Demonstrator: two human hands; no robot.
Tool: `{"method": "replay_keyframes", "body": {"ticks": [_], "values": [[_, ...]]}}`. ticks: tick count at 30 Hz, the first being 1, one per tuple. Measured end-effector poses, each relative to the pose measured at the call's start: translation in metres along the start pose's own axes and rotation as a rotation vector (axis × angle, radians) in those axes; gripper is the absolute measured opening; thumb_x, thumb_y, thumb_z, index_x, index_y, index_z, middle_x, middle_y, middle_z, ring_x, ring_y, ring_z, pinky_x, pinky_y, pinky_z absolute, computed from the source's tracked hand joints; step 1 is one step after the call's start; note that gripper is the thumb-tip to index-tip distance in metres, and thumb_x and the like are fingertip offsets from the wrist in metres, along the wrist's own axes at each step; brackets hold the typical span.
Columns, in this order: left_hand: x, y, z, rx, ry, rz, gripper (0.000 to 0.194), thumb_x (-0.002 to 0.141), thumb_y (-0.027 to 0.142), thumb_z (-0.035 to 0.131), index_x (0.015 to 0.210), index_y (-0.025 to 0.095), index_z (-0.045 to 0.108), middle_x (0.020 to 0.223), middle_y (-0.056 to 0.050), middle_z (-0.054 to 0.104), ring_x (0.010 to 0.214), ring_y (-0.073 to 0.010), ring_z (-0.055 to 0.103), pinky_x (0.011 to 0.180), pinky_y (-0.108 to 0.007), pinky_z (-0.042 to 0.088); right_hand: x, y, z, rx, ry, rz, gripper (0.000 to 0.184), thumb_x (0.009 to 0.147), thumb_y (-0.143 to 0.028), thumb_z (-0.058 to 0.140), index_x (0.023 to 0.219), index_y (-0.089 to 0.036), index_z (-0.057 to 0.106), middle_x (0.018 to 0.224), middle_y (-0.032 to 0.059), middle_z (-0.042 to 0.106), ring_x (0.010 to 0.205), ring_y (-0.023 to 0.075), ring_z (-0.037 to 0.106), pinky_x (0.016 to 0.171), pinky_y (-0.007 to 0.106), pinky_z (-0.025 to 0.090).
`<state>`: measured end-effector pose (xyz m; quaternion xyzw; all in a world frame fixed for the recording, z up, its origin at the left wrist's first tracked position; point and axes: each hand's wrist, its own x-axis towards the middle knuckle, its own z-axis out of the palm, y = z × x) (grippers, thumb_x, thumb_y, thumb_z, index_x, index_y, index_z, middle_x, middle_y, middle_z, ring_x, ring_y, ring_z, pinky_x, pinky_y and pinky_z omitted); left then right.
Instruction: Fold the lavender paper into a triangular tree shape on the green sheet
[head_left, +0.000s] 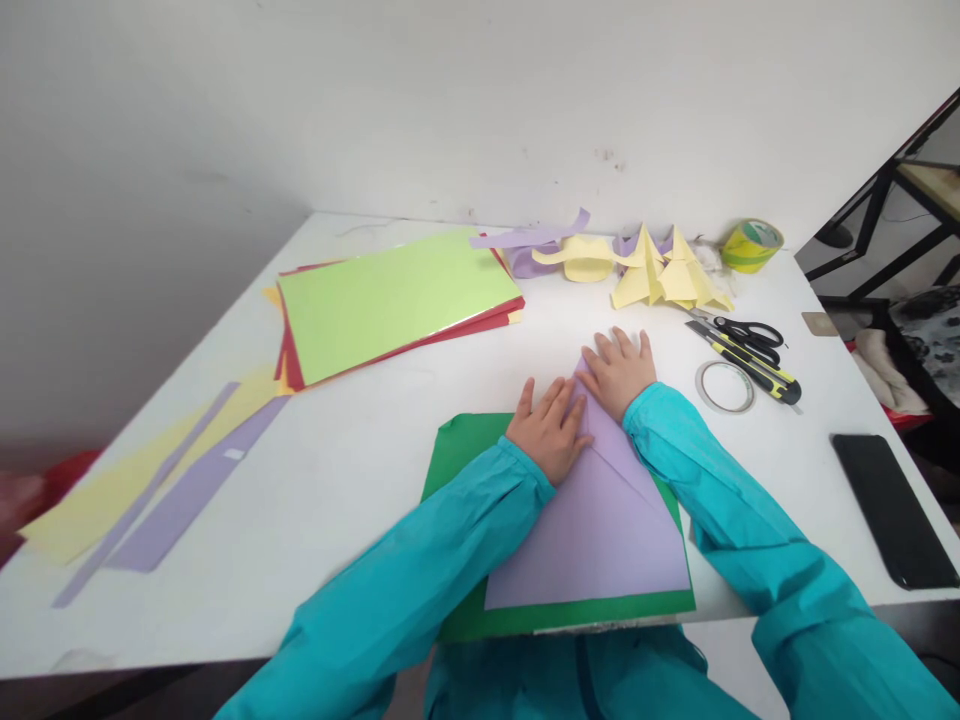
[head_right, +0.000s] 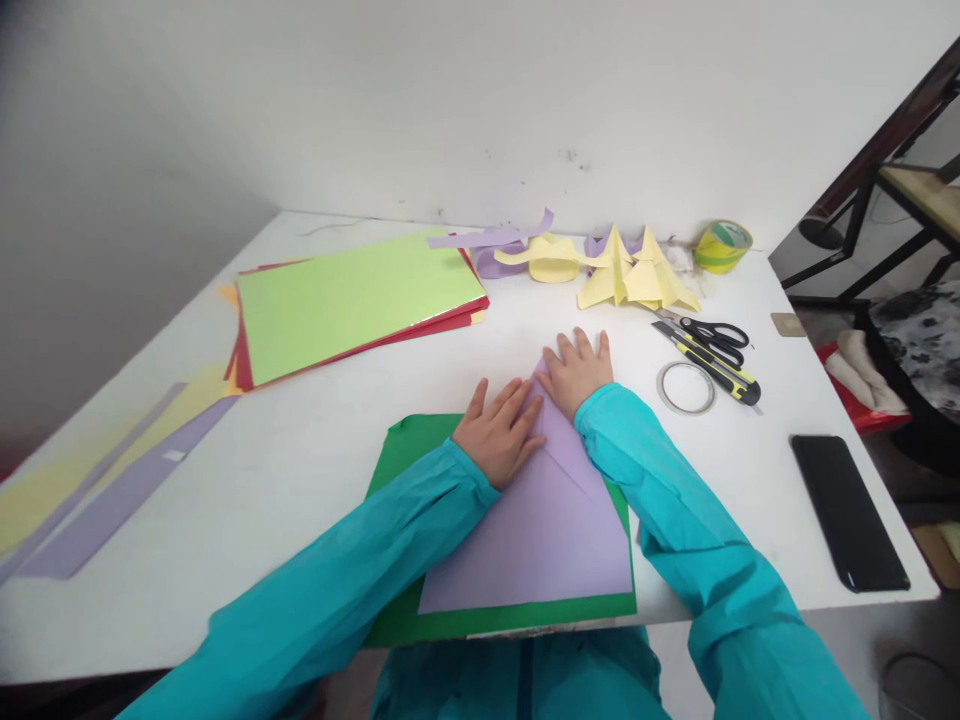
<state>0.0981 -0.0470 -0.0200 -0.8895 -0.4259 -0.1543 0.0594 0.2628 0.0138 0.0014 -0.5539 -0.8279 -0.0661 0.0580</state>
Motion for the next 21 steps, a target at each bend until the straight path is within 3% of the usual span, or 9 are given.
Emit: {"method": "replay_keyframes", "body": {"ticks": [4, 11, 15, 21], "values": [[0.001, -0.001, -0.003, 0.015, -0.021, 0.010, 0.052, 0.092, 0.045, 0.044, 0.128, 0.008, 0.055, 0.138, -0.022, 0.047, 0.130, -0.0343, 0.043, 0.109, -0.061, 0.023, 0.000, 0.001, -0.001, 0.014, -0.010, 0.002, 0.047, 0.096, -0.045, 0.034, 0.132, -0.020, 0.052, 0.143, 0.0121, 0.045, 0.136, 0.0357, 0.029, 0.107, 0.065, 0.014], [0.003, 0.000, -0.005, 0.013, -0.017, 0.023, 0.054, 0.092, 0.046, 0.044, 0.129, 0.007, 0.054, 0.138, -0.023, 0.047, 0.129, -0.0353, 0.044, 0.109, -0.061, 0.024, 0.003, -0.003, -0.008, 0.068, -0.034, 0.041, 0.043, 0.095, -0.044, 0.036, 0.127, -0.023, 0.056, 0.144, 0.0099, 0.044, 0.135, 0.0344, 0.031, 0.107, 0.063, 0.019], [0.002, 0.000, -0.004, 0.001, -0.022, 0.019, 0.054, 0.092, 0.045, 0.044, 0.128, 0.006, 0.055, 0.138, -0.024, 0.046, 0.129, -0.0359, 0.044, 0.109, -0.060, 0.024, 0.004, -0.008, -0.007, 0.057, -0.017, 0.043, 0.045, 0.096, -0.044, 0.035, 0.125, -0.018, 0.057, 0.143, 0.0122, 0.045, 0.135, 0.0334, 0.030, 0.108, 0.062, 0.017], [0.002, -0.001, -0.003, -0.025, -0.030, 0.014, 0.055, 0.091, 0.045, 0.045, 0.128, 0.005, 0.054, 0.137, -0.024, 0.048, 0.130, -0.0367, 0.042, 0.109, -0.059, 0.024, 0.003, -0.009, -0.005, 0.063, -0.013, 0.069, 0.042, 0.096, -0.041, 0.036, 0.126, -0.020, 0.057, 0.141, 0.0112, 0.047, 0.134, 0.0334, 0.032, 0.108, 0.062, 0.017]]}}
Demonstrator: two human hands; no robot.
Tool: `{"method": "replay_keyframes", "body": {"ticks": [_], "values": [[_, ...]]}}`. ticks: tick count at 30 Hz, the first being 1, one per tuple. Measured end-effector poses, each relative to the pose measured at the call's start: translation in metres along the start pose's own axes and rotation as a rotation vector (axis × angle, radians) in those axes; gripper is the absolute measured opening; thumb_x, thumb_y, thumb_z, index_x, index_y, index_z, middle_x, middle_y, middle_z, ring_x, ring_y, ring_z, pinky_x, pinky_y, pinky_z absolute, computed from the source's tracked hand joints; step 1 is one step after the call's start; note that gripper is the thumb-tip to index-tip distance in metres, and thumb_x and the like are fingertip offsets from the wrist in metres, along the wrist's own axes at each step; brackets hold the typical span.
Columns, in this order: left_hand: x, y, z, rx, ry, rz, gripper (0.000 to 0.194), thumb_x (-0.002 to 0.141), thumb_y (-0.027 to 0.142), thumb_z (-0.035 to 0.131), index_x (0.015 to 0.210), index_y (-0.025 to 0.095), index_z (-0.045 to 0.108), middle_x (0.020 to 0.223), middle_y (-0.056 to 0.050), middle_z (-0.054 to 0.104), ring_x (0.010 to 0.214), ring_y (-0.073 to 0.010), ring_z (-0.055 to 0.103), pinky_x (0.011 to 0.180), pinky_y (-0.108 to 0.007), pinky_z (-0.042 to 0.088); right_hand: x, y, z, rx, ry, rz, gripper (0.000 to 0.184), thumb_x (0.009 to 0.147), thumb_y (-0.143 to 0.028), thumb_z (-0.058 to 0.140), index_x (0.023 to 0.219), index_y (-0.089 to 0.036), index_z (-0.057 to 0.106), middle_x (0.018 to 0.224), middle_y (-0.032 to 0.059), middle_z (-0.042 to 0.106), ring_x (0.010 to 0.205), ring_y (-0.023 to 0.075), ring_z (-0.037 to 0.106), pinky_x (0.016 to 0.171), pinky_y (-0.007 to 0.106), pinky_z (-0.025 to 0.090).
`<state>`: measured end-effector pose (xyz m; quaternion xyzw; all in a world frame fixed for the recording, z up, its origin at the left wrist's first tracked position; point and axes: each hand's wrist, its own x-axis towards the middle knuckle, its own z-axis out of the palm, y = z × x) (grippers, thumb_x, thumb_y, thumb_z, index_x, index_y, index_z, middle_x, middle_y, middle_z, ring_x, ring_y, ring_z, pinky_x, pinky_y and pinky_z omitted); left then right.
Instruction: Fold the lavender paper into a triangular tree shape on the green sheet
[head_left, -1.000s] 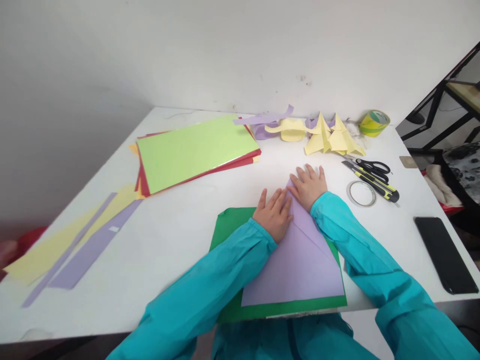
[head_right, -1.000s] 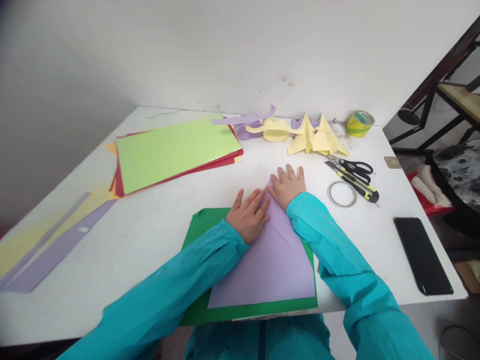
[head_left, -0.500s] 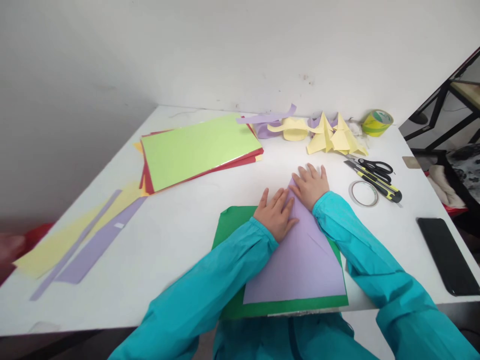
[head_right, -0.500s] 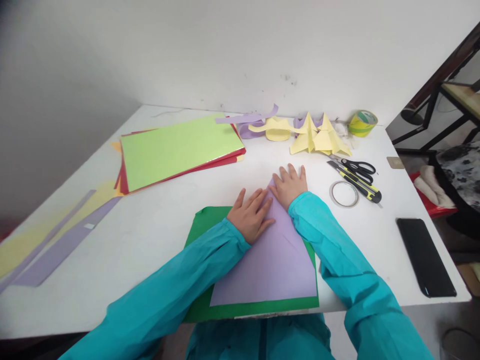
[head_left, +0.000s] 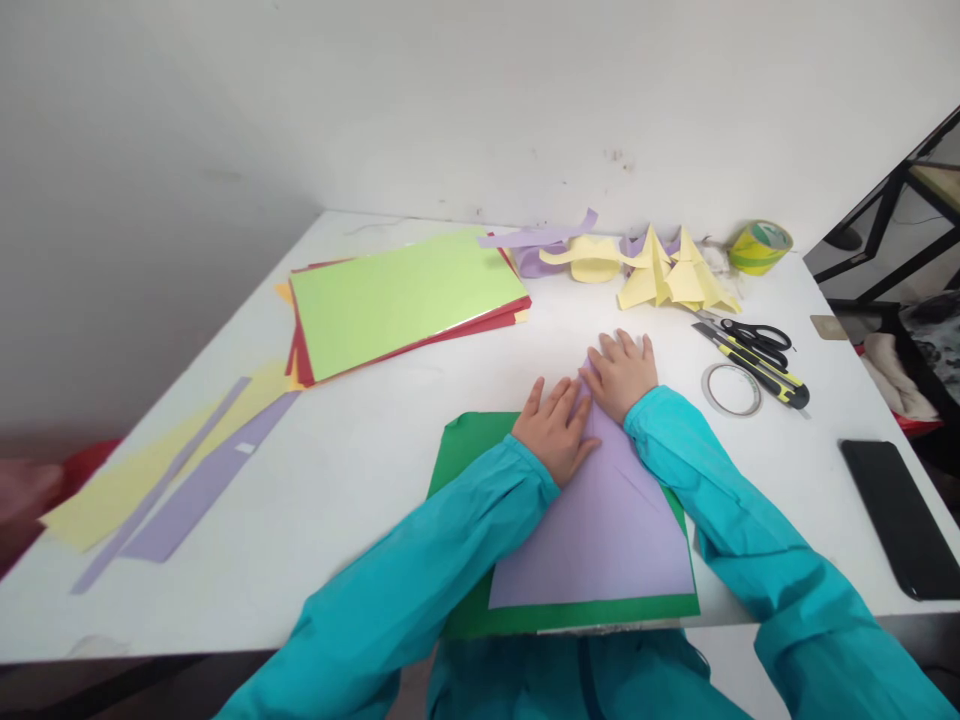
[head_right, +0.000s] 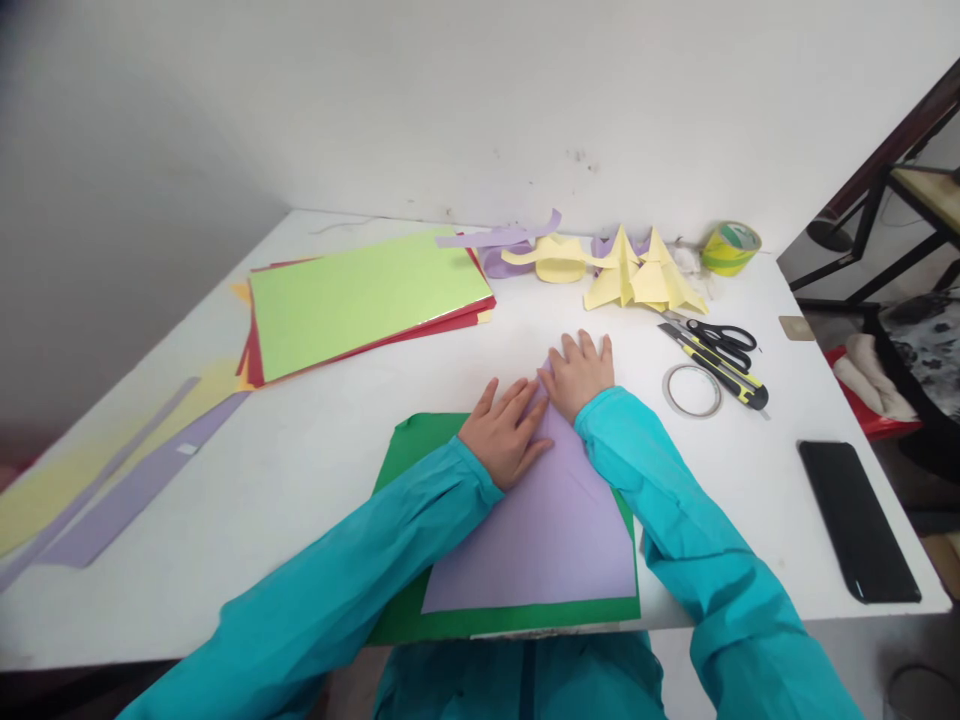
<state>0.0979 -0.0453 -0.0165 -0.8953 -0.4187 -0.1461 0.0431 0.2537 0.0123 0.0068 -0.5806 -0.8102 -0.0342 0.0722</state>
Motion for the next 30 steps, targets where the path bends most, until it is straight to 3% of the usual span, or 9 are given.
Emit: {"method": "replay_keyframes", "body": {"ticks": [9, 19, 24, 30], "values": [[-0.001, -0.005, 0.006, 0.002, 0.005, 0.030, 0.055, 0.092, 0.043, 0.041, 0.129, 0.004, 0.053, 0.137, -0.025, 0.047, 0.128, -0.0371, 0.043, 0.108, -0.060, 0.025, -0.002, 0.002, 0.000, 0.004, 0.014, 0.019, 0.046, 0.093, -0.050, 0.039, 0.126, -0.022, 0.057, 0.141, 0.0095, 0.048, 0.134, 0.0358, 0.031, 0.107, 0.065, 0.017], [-0.015, -0.033, 0.013, -0.110, 0.013, 0.072, 0.040, 0.094, 0.021, 0.032, 0.125, 0.013, 0.057, 0.131, -0.013, 0.057, 0.130, -0.0251, 0.044, 0.114, -0.056, 0.018, -0.002, 0.002, 0.002, 0.002, 0.003, 0.013, 0.048, 0.094, -0.050, 0.038, 0.128, -0.023, 0.055, 0.142, 0.0097, 0.047, 0.135, 0.0357, 0.030, 0.107, 0.065, 0.014], [-0.019, -0.043, 0.011, -0.120, -0.038, 0.128, 0.040, 0.094, 0.024, 0.034, 0.127, 0.014, 0.054, 0.133, -0.013, 0.055, 0.132, -0.0249, 0.042, 0.114, -0.056, 0.019, -0.002, 0.002, 0.003, -0.002, -0.002, 0.014, 0.047, 0.094, -0.050, 0.038, 0.128, -0.023, 0.055, 0.142, 0.0092, 0.047, 0.135, 0.0356, 0.030, 0.107, 0.065, 0.013], [-0.024, -0.043, 0.011, -0.116, 0.013, 0.177, 0.038, 0.095, 0.022, 0.035, 0.127, 0.012, 0.054, 0.131, -0.014, 0.057, 0.131, -0.0246, 0.043, 0.114, -0.055, 0.020, -0.002, 0.003, 0.003, 0.005, 0.011, 0.011, 0.048, 0.094, -0.050, 0.038, 0.128, -0.022, 0.056, 0.141, 0.0090, 0.048, 0.133, 0.0361, 0.032, 0.106, 0.065, 0.015]]}}
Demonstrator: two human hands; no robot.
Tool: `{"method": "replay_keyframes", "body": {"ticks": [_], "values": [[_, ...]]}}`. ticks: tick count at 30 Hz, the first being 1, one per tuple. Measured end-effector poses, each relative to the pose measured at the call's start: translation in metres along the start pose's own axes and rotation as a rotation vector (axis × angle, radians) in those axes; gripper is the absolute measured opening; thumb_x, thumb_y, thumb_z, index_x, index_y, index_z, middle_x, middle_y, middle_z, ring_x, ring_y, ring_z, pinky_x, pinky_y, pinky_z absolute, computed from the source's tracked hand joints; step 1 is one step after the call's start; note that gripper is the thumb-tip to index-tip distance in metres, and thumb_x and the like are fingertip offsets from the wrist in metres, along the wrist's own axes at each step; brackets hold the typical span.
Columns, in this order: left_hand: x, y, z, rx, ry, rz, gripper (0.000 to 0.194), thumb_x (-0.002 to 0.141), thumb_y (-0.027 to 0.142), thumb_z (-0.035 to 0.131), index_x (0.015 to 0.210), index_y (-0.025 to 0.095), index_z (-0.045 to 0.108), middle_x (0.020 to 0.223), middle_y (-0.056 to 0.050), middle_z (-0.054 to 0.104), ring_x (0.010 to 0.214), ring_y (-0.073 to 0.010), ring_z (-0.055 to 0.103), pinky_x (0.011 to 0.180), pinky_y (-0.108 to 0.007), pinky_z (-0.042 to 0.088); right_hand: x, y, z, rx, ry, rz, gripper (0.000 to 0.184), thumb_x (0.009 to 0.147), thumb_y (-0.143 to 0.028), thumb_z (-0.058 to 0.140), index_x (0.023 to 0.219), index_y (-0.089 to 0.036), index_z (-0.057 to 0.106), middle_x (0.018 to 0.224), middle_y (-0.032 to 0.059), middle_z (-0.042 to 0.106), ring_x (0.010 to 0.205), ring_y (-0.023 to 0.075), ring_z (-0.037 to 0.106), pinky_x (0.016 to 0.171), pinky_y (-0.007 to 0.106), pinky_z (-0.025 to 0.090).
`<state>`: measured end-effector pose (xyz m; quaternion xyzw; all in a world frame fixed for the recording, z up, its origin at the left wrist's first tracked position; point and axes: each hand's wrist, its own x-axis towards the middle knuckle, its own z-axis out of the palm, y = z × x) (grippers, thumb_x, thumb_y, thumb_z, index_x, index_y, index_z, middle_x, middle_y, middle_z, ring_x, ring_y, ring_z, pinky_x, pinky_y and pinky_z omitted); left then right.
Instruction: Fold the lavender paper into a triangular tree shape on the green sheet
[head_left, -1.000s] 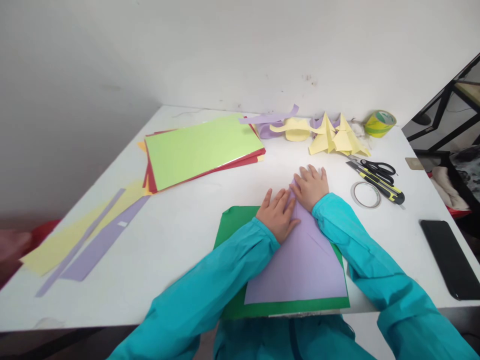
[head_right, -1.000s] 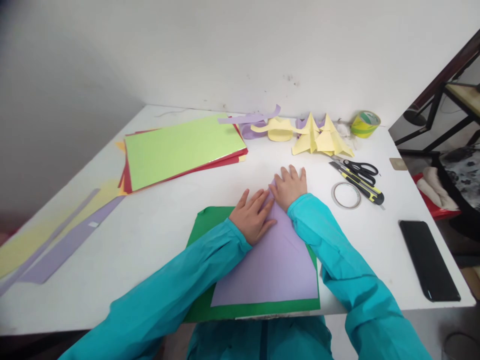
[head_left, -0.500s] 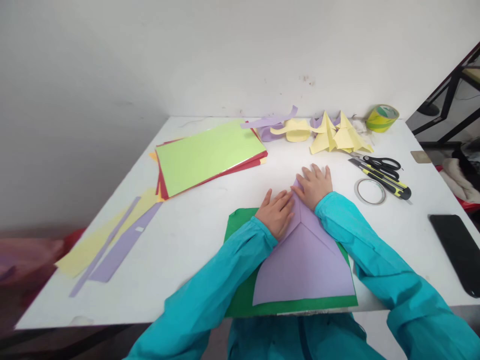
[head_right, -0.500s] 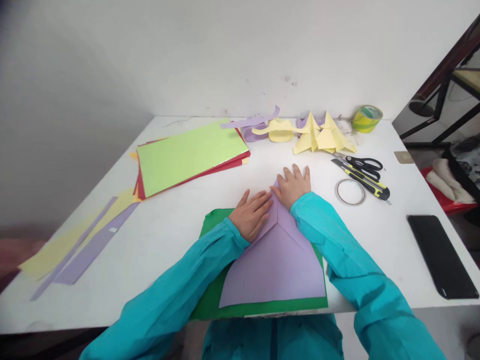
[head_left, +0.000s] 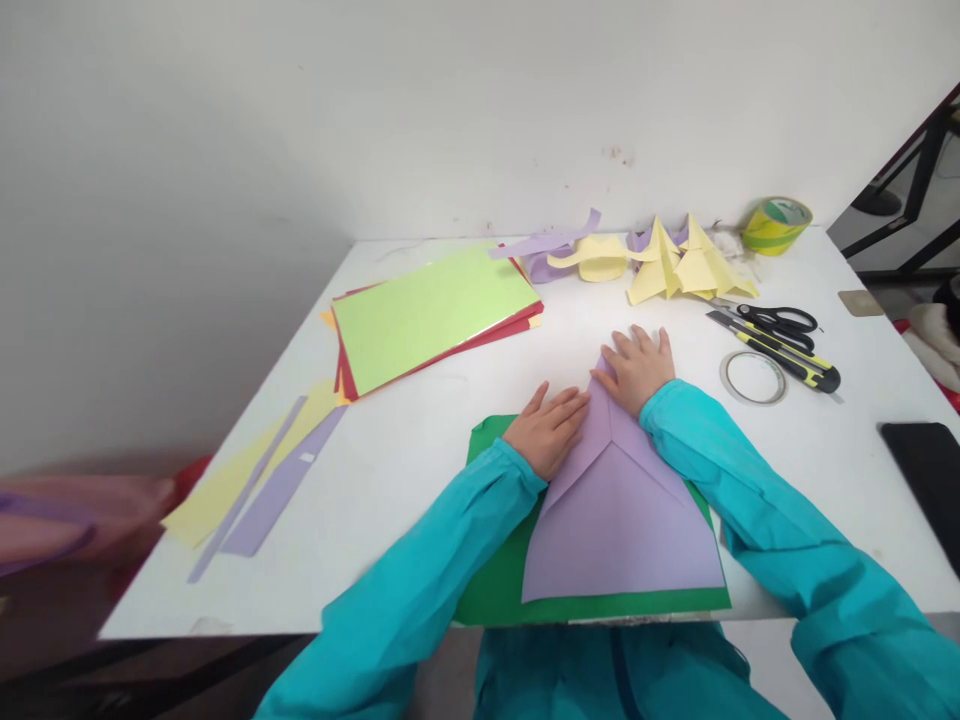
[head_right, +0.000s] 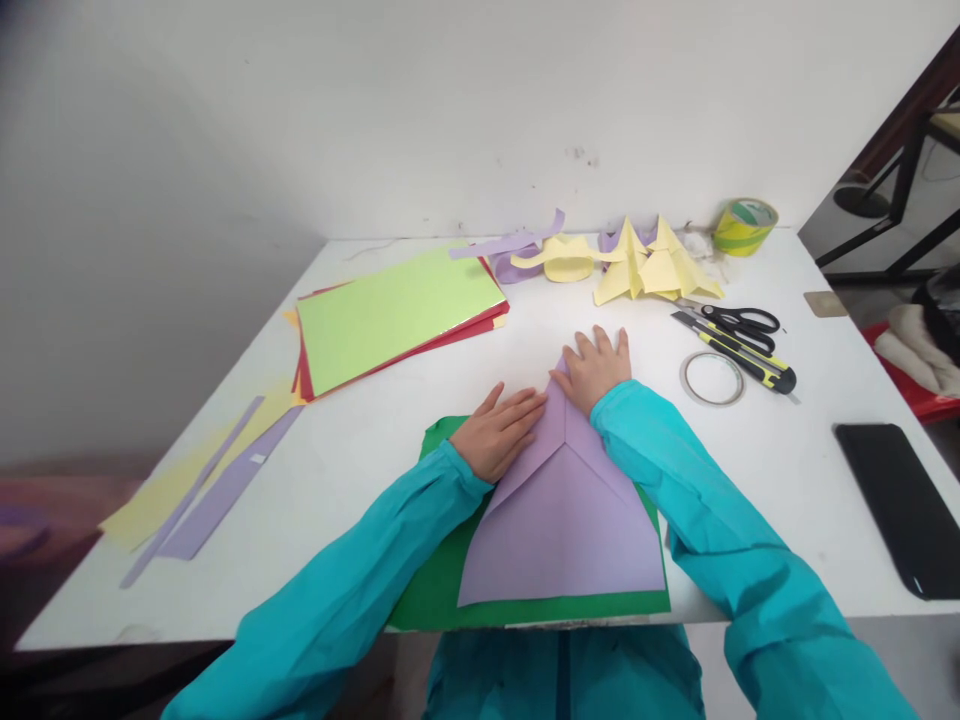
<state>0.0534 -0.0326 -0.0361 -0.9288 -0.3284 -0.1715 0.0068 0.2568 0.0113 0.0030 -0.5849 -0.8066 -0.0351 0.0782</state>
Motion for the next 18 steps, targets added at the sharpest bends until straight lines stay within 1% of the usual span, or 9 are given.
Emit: {"method": "replay_keyframes", "body": {"ticks": [4, 7, 11, 18], "values": [[-0.006, 0.005, 0.000, 0.009, -0.014, -0.027, 0.037, 0.095, 0.019, 0.037, 0.128, 0.014, 0.054, 0.130, -0.014, 0.058, 0.131, -0.0243, 0.043, 0.114, -0.056, 0.021, 0.000, 0.000, 0.000, -0.003, -0.012, 0.002, 0.047, 0.094, -0.050, 0.037, 0.128, -0.023, 0.055, 0.141, 0.0085, 0.047, 0.134, 0.0357, 0.032, 0.106, 0.065, 0.015], [-0.011, 0.009, -0.001, 0.012, -0.008, -0.029, 0.037, 0.095, 0.018, 0.036, 0.127, 0.014, 0.055, 0.129, -0.014, 0.058, 0.131, -0.0245, 0.043, 0.113, -0.057, 0.023, 0.000, 0.000, 0.000, -0.010, -0.012, 0.003, 0.047, 0.094, -0.051, 0.037, 0.128, -0.023, 0.055, 0.141, 0.0081, 0.048, 0.134, 0.0353, 0.031, 0.107, 0.065, 0.015], [-0.019, 0.014, -0.004, 0.016, 0.023, -0.025, 0.038, 0.095, 0.015, 0.035, 0.127, 0.014, 0.055, 0.129, -0.014, 0.058, 0.130, -0.0251, 0.044, 0.112, -0.057, 0.025, 0.001, 0.000, 0.000, -0.013, -0.022, 0.005, 0.047, 0.094, -0.051, 0.037, 0.128, -0.023, 0.055, 0.141, 0.0082, 0.048, 0.134, 0.0355, 0.031, 0.107, 0.065, 0.015], [-0.032, 0.020, -0.009, 0.029, 0.102, 0.022, 0.037, 0.096, 0.015, 0.033, 0.124, 0.012, 0.056, 0.128, -0.014, 0.059, 0.129, -0.0253, 0.046, 0.111, -0.056, 0.028, 0.001, 0.000, 0.001, -0.008, -0.013, 0.007, 0.047, 0.094, -0.051, 0.037, 0.128, -0.023, 0.055, 0.141, 0.0081, 0.048, 0.134, 0.0356, 0.031, 0.107, 0.065, 0.015]]}}
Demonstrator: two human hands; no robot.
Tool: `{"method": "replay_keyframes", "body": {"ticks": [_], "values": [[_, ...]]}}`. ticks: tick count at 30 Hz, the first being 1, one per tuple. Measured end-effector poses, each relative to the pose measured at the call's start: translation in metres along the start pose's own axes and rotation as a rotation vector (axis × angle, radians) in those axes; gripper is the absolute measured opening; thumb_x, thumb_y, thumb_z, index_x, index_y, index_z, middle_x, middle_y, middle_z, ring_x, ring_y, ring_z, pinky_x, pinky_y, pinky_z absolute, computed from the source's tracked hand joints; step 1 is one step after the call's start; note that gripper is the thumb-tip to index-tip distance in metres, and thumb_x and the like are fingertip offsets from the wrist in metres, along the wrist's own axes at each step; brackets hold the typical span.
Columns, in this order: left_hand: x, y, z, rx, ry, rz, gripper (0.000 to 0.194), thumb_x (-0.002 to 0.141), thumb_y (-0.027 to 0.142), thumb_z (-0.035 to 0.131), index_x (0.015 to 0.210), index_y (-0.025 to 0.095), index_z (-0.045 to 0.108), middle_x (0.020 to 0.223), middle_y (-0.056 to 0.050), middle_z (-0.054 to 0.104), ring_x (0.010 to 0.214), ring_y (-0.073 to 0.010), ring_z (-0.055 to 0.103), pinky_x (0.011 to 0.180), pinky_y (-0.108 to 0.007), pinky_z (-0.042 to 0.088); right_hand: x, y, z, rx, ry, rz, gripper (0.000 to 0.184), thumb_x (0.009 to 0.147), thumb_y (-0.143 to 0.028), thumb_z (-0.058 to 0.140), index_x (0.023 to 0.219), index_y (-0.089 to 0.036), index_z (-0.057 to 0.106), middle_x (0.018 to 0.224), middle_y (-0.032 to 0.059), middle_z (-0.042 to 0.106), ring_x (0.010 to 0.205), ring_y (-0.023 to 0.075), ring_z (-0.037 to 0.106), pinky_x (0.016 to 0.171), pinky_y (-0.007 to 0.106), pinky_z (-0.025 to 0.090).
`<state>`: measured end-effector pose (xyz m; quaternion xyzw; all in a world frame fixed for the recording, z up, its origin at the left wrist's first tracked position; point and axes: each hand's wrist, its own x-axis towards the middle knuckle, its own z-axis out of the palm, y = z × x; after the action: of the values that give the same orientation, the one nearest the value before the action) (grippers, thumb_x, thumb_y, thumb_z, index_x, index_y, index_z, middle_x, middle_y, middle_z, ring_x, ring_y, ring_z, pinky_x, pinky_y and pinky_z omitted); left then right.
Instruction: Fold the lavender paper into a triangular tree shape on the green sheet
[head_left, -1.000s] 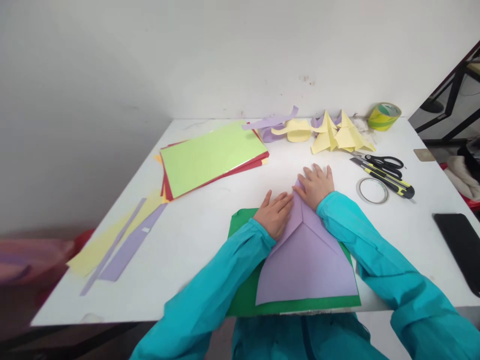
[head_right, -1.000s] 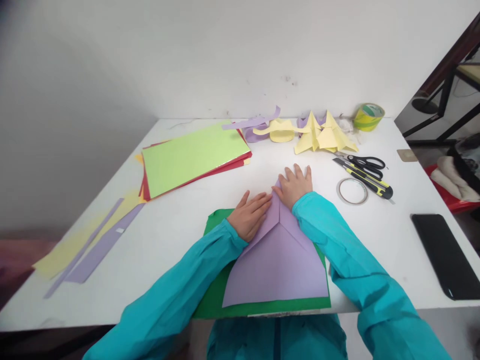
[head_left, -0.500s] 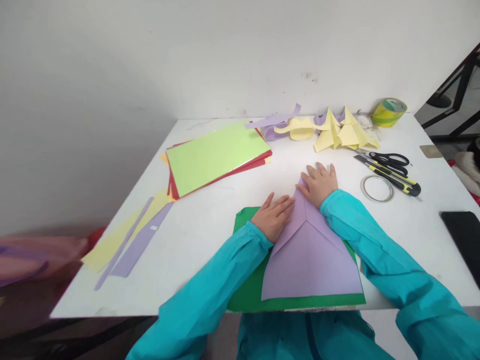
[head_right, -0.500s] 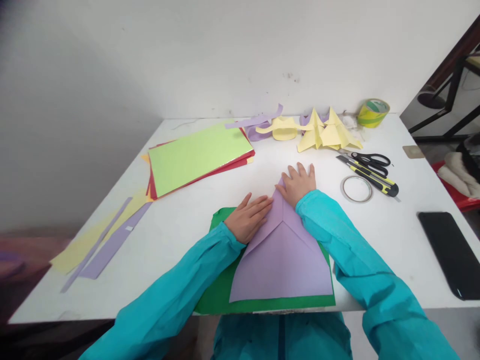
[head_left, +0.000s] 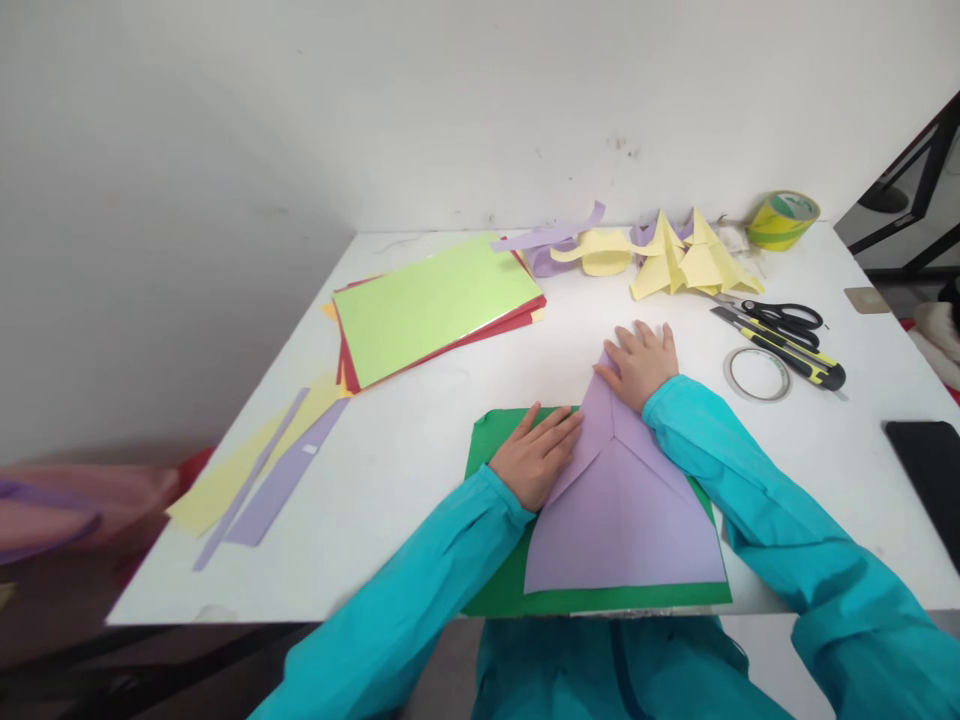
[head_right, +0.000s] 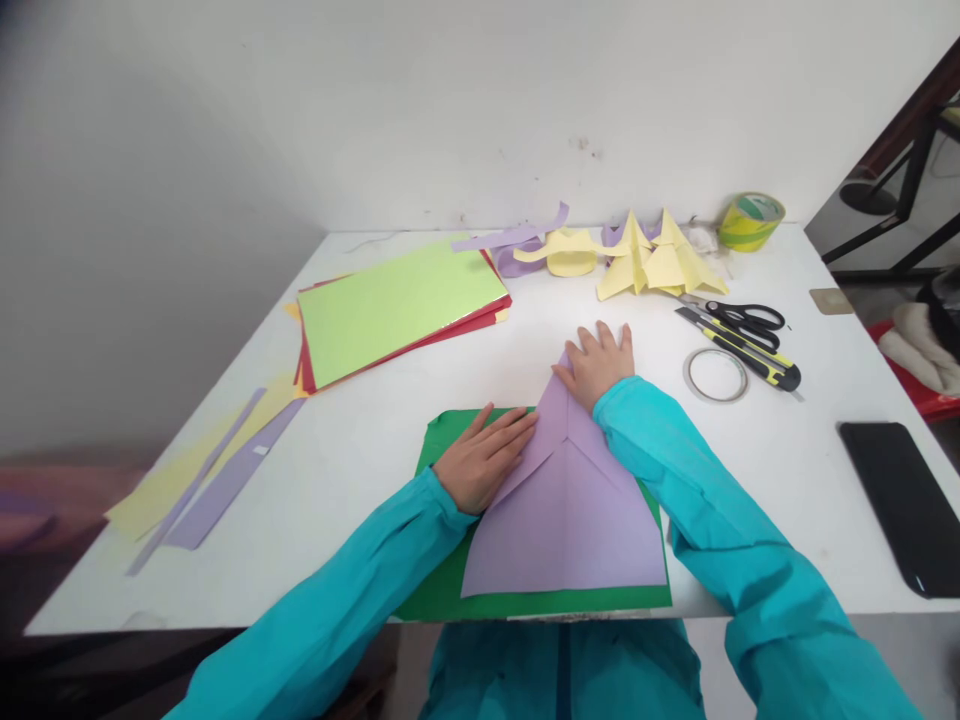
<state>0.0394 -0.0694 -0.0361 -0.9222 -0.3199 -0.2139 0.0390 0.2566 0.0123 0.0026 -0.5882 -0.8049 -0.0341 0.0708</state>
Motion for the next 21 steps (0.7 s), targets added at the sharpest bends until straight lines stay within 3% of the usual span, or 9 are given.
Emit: {"method": "replay_keyframes", "body": {"ticks": [16, 21], "values": [[-0.020, 0.012, -0.017, -0.076, 0.045, 0.025, 0.038, 0.097, 0.012, 0.032, 0.132, 0.012, 0.047, 0.128, -0.014, 0.059, 0.132, -0.0239, 0.043, 0.110, -0.053, 0.033, 0.000, -0.001, -0.002, -0.013, -0.032, 0.003, 0.048, 0.095, -0.051, 0.033, 0.129, -0.024, 0.054, 0.142, 0.0074, 0.046, 0.135, 0.0353, 0.030, 0.107, 0.065, 0.015], [-0.027, 0.011, -0.024, -0.135, -0.002, 0.031, 0.040, 0.095, 0.011, 0.036, 0.134, 0.014, 0.044, 0.129, -0.013, 0.059, 0.133, -0.0233, 0.040, 0.111, -0.052, 0.033, 0.000, 0.000, -0.002, -0.022, -0.016, -0.003, 0.048, 0.095, -0.051, 0.034, 0.128, -0.023, 0.055, 0.141, 0.0076, 0.048, 0.134, 0.0356, 0.031, 0.107, 0.066, 0.017]]}}
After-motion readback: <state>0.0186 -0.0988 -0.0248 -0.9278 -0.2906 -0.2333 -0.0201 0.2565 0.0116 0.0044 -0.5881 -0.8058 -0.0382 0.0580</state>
